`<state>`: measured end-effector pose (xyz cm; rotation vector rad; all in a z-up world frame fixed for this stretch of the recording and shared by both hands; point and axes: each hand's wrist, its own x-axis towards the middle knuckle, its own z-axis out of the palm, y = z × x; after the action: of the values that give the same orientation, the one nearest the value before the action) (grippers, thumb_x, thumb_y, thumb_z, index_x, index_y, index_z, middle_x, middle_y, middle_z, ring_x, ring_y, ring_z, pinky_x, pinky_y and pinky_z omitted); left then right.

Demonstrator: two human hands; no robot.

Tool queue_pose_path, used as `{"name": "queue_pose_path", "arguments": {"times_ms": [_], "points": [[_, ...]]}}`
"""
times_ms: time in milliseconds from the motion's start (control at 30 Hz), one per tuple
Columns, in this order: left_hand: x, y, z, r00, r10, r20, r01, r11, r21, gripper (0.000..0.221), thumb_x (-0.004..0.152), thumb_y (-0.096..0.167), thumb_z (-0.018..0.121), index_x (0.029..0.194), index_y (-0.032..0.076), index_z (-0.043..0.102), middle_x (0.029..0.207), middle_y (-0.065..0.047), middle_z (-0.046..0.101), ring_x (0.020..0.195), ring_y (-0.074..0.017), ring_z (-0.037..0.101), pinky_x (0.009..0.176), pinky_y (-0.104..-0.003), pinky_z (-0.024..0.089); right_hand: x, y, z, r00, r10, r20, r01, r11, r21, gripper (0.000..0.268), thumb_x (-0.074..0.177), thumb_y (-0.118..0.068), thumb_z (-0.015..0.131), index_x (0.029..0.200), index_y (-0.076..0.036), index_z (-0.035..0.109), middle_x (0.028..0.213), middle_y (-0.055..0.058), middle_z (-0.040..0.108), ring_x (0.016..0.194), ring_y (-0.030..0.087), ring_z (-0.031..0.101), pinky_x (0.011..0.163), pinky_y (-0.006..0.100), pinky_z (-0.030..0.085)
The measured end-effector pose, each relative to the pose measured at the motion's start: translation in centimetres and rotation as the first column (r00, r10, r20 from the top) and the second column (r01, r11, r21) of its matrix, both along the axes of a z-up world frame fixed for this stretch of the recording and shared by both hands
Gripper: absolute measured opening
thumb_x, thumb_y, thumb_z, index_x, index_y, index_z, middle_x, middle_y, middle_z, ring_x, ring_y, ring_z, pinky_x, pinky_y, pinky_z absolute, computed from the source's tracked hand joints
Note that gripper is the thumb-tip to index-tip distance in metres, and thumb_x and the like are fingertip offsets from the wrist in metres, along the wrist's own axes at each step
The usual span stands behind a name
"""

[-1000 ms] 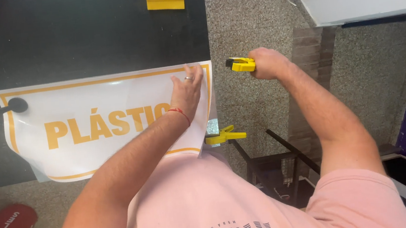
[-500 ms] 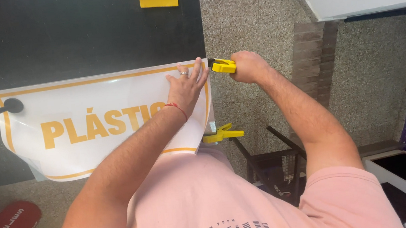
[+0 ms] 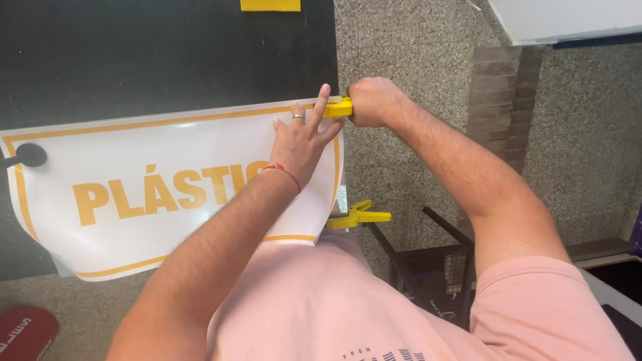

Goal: The person unrolls a printed sticker, aligns it on a metal plate, secures it with magnets, and cuts it to size using scissors.

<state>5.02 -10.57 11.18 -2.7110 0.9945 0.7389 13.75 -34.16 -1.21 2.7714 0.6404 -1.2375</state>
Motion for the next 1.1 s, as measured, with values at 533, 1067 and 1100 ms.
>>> {"name": "queue_pose_path", "arguments": {"times_ms": [533,1067,1100], "points": [[-1.5,0.3,-2.7,0.997,0.057,0.055,-0.051,0.993,-0.107,0.106,0.091,0.011,0.095,0.177,0.039,0.038,0.188,-0.017,0.018,0.155,-0.0482,0.054,0.110,-0.062,0.063,-1.5,0.1,2.9,0.943,0.174,0.284,-0.202,0.977,0.071,0.064,0.084,-0.064,0.084,0.126,-0.017,0.075,0.117,0.006,0.083,0.119,0.028,0.081,0.102,0.049,0.061],[-16.8,2.1,-6.3,0.998,0.063,0.024,-0.044,0.878,-0.476,0.088,0.085,0.075,0.083,0.157,0.026,0.070,0.168,-0.009,0.056,0.161,-0.0501,0.041,0.126,-0.083,0.032,-27.0,-0.2,4.2,0.984,-0.145,-0.099,0.155,0.982,0.104,0.059,0.083,-0.050,0.085,0.130,-0.017,0.072,0.122,0.012,0.080,0.126,0.037,0.076,0.107,0.057,0.061],[-17.1,2.0,-6.1,0.997,0.071,0.004,-0.062,0.897,-0.438,0.089,0.087,0.076,0.082,0.159,0.026,0.067,0.171,-0.009,0.052,0.164,-0.0502,0.036,0.127,-0.083,0.030,-26.8,0.0,3.3,0.985,-0.107,-0.137,0.116,0.992,0.057,0.057,0.082,-0.054,0.085,0.126,-0.020,0.076,0.118,0.009,0.083,0.123,0.036,0.079,0.104,0.057,0.063]]}}
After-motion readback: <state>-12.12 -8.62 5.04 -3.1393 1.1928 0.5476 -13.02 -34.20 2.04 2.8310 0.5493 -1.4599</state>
